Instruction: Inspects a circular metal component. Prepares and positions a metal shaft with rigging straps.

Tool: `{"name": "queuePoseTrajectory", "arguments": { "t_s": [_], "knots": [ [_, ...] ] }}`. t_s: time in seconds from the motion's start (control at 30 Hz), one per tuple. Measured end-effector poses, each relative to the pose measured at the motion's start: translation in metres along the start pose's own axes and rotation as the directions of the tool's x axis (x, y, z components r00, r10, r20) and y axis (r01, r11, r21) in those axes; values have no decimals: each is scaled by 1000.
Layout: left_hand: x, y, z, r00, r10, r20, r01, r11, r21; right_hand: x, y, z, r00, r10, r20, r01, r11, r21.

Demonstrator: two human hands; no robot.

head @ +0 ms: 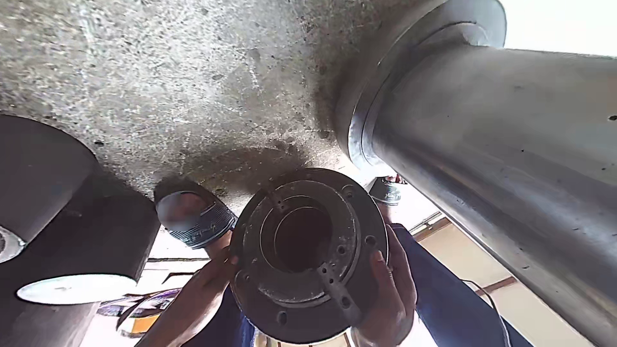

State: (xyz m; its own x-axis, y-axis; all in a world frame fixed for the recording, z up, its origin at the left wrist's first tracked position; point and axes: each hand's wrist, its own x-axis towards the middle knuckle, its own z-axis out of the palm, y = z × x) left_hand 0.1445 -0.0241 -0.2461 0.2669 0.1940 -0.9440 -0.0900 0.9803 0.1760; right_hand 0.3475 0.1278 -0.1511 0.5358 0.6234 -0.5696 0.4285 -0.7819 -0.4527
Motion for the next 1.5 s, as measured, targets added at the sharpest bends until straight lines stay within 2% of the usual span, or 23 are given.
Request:
{"name": "queuePoseTrajectory", "arguments": {
  "t_s": [0.1, 0.53, 1.13, 1.5],
  "knots": [
    [1, 0, 1, 1000, -1, -24, 0, 1000, -22, -6, 5, 3, 999, -50, -16, 50, 999, 9],
    [5, 2, -4, 1000, -5, -13, 4, 996, -88, -11, 5, 4, 998, -63, -11, 63, 998, -3],
    [13, 0, -10, 1000, -11, 25, 12, 999, -31, -13, 4, 6, 997, -75, -10, 73, 992, -106],
    [15, 9, -10, 998, -70, -6, 70, 997, -32, -17, 11, 1, 989, -129, 74, 134, 989, -67]
  ]
}}
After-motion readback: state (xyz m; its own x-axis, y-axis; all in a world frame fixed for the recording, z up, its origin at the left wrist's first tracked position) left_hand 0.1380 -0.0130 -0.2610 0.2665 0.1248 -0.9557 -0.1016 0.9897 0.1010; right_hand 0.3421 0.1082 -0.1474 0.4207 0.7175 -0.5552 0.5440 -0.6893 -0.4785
